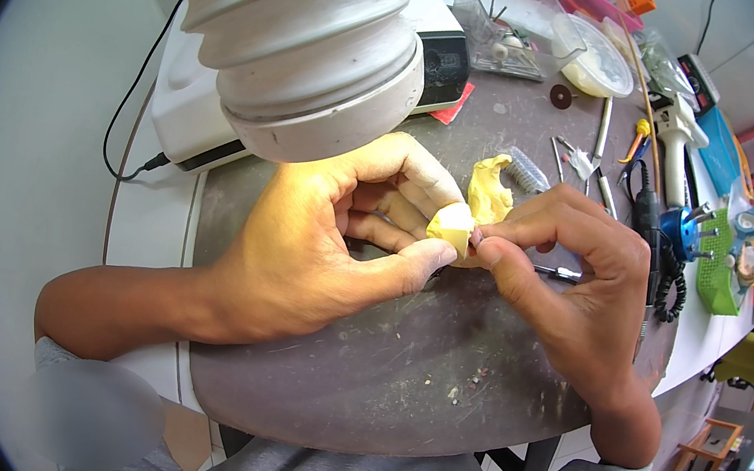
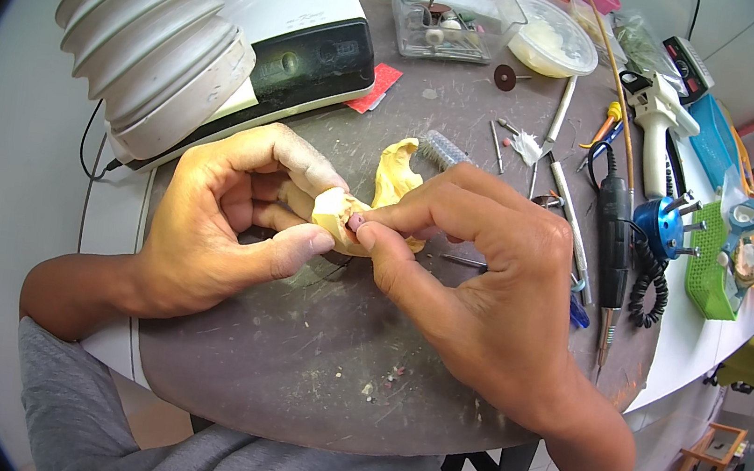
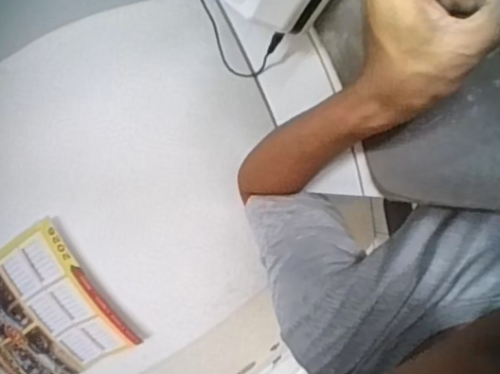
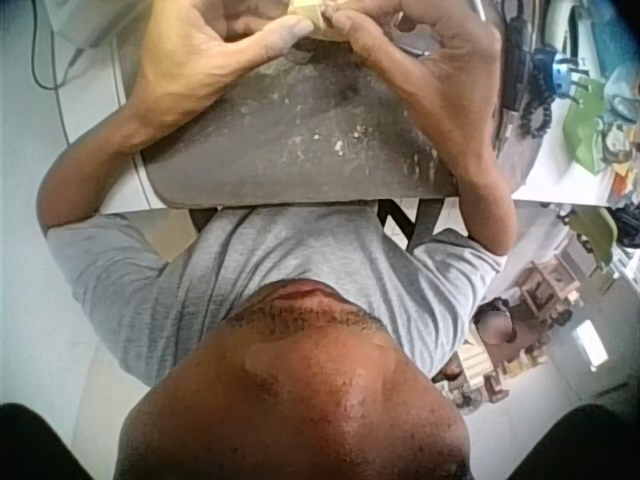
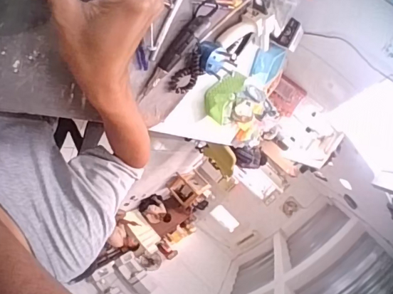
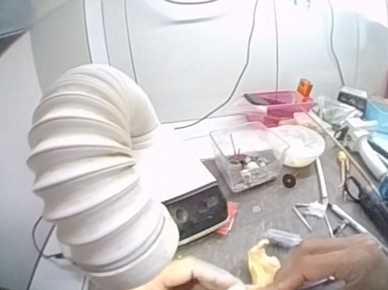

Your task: The person uses a rotary tool to trim a dental prosthesis component while holding it against a yellow dental cast. They also handle small metal pins and a plastic component, placing them into the model.

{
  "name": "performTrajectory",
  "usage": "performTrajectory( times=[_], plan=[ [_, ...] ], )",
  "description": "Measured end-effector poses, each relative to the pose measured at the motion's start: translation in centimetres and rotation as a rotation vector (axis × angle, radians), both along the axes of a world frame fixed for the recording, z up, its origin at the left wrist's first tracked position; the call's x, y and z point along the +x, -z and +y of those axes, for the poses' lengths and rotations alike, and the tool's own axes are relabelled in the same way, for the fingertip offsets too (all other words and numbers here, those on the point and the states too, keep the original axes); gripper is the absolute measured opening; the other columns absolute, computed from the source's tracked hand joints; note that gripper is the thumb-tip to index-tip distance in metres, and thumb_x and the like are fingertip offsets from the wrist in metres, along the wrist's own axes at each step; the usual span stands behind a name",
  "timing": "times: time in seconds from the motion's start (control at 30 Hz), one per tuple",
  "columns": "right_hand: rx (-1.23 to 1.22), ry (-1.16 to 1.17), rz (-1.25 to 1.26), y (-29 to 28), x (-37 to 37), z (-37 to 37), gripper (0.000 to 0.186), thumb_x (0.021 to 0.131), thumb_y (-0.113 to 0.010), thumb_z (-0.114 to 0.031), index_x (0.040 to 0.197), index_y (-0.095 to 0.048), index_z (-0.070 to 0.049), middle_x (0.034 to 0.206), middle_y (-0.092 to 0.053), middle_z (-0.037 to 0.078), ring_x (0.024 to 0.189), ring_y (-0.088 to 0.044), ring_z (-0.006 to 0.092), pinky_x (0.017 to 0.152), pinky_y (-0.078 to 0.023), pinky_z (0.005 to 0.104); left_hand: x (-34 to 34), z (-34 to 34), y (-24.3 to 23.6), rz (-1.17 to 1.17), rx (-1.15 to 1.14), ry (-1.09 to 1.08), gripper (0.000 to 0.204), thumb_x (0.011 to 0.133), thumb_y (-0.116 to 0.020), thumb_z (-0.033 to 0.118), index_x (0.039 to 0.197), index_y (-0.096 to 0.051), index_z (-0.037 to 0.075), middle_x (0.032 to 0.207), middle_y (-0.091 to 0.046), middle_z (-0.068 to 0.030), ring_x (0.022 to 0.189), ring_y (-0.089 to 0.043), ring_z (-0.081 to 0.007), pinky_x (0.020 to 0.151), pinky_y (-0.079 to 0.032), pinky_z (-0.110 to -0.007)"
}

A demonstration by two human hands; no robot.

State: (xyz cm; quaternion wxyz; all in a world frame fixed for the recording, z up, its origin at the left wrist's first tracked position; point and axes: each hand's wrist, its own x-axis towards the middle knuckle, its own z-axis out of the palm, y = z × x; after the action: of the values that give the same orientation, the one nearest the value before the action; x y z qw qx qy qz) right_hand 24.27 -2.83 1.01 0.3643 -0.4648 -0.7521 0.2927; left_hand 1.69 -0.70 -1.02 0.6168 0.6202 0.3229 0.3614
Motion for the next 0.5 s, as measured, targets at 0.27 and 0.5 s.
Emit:
performTrajectory(
  times=[0.27, 0.5],
  plan=[
    [0.052, -0.034, -0.049, 0.25, -0.02, 0.1, 0.006, 0.082, -0.075, 0.0, 0.088, -0.076, 0.0, 0.084, -0.072, 0.009, 0.077, -0.066, 0.0142, 0.071, -0.049, 0.0265, 0.14, -0.28, -0.04, 0.015, -0.029, 0.005, 0.031, 0.088, -0.073, -0.003, 0.115, -0.059, -0.003, 0.117, -0.065, -0.0126, 0.107, -0.069, -0.0174, 0.095, -0.058, -0.031],
    [0.13, -0.053, -0.127, -0.15, 0.02, -0.09, 0.014, 0.077, -0.077, 0.003, 0.09, -0.077, -0.001, 0.086, -0.072, 0.01, 0.078, -0.069, 0.0185, 0.072, -0.052, 0.0285, -0.05, -0.61, 0.11, 0.025, -0.031, 0.022, 0.031, 0.086, -0.075, -0.005, 0.112, -0.058, -0.003, 0.116, -0.063, -0.0124, 0.108, -0.069, -0.0196, 0.095, -0.059, -0.032]
  ],
)
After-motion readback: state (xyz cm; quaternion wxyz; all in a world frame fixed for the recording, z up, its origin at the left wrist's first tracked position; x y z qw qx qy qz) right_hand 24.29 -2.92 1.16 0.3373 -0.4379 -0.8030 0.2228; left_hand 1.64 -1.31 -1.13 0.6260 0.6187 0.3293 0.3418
